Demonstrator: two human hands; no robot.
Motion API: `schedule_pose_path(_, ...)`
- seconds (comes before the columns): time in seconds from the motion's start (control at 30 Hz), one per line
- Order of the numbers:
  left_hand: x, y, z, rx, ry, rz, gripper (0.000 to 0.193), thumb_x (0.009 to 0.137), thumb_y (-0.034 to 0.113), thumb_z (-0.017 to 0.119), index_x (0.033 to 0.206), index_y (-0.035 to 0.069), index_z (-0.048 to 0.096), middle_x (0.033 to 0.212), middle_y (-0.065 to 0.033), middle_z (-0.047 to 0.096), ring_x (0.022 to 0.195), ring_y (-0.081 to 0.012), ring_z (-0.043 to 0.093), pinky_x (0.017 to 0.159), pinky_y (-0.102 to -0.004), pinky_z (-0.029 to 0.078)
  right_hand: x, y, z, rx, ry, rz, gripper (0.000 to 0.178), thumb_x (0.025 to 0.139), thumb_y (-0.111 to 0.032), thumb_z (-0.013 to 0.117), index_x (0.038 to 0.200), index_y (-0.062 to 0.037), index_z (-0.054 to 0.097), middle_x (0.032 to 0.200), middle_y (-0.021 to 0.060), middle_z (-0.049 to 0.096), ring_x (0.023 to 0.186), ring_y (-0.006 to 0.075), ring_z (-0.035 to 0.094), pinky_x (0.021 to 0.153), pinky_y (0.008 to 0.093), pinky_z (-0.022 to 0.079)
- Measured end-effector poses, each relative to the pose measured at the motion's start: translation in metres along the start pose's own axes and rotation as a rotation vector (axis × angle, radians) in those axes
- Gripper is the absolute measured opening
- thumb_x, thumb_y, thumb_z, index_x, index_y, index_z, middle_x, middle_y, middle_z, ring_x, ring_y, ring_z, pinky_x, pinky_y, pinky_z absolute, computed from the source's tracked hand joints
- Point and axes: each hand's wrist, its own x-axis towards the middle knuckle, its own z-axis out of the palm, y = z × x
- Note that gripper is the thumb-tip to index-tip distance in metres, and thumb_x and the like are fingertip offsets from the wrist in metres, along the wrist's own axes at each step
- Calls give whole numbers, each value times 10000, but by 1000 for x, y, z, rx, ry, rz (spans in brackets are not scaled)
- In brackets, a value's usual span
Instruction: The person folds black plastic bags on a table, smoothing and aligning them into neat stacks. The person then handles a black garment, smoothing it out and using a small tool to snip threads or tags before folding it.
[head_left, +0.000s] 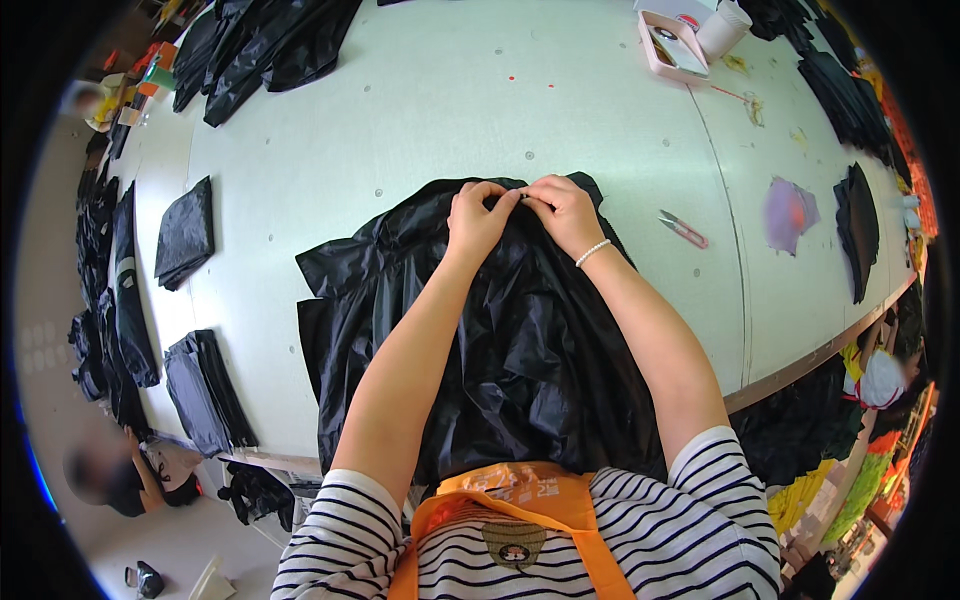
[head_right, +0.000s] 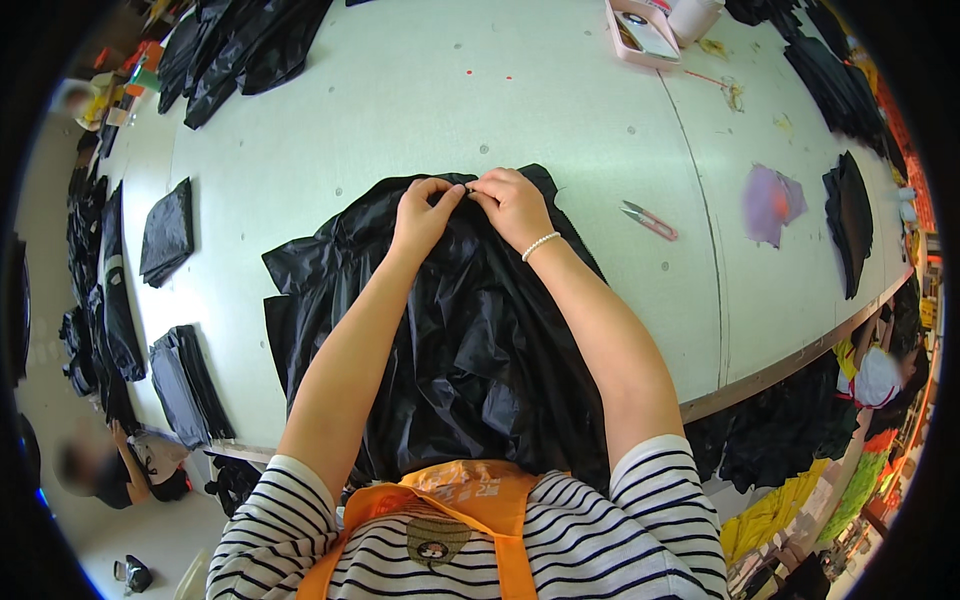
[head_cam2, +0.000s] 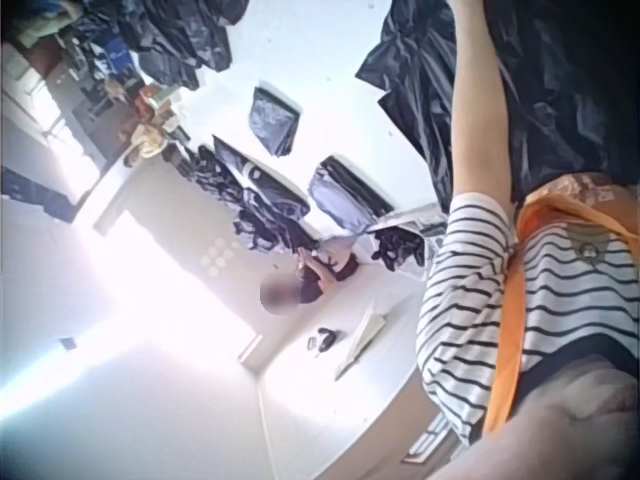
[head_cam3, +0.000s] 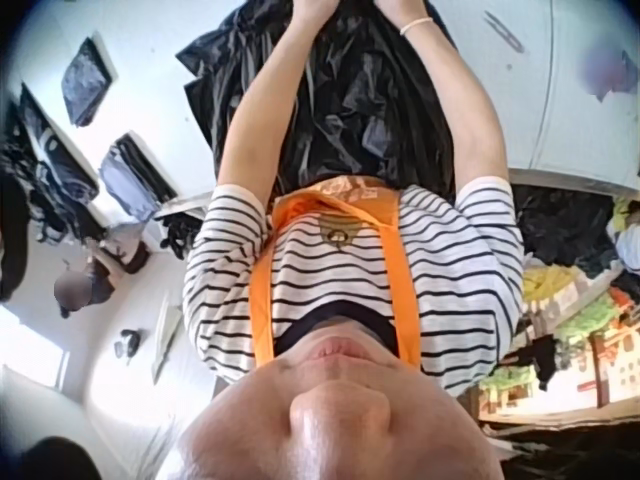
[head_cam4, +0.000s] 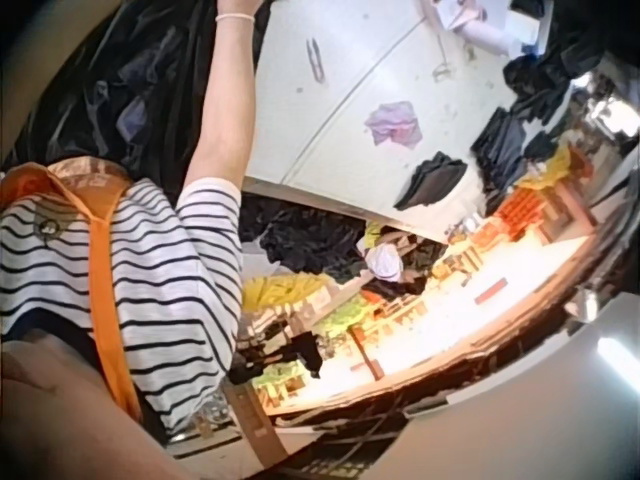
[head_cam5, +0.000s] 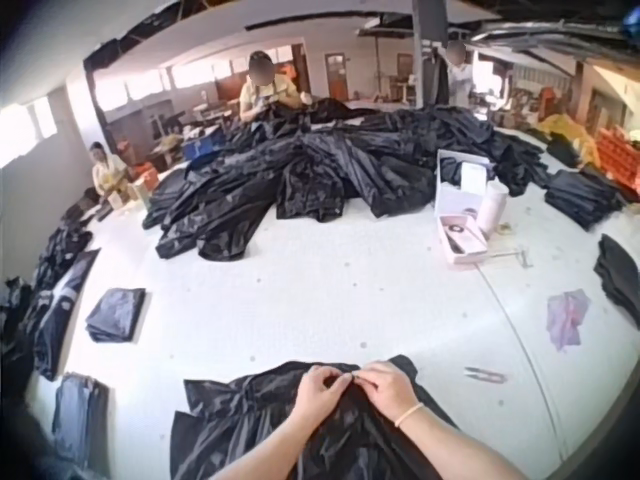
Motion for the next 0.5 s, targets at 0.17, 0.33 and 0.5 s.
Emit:
schedule_pose_path(0.17, 2, 4, -1, -55, -120, -159, 250, 828, 221, 689, 800, -24, 644, 681, -50, 596, 647, -125, 527, 605, -275, 430, 2, -8, -8, -35, 15, -8, 87, 753, -62, 698, 839, -71, 692, 818, 61, 642, 771, 246, 612, 674, 338, 490)
schedule_pose_path(0.33, 9, 14, -9, 112, -95, -155, 251, 806, 214, 694, 772, -29, 641, 596, -48, 583, 552, -104, 497, 515, -278, 402, 11, -2, -16, -187, 27, -167, 51, 731, -93, 710, 767, -88, 675, 755, 40, 639, 741, 239, 604, 640, 352, 474)
schedule_pose_path(0.5, 11, 20, -6, 84, -72, -181, 249, 799, 222, 692, 782, -22, 644, 605, -79, 597, 544, -131, 516, 528, -289, 418, 7, -4, -13, -207, 82, -94, 44, 729, -86, 702, 763, -83, 674, 761, 43, 644, 765, 247, 605, 678, 358, 477)
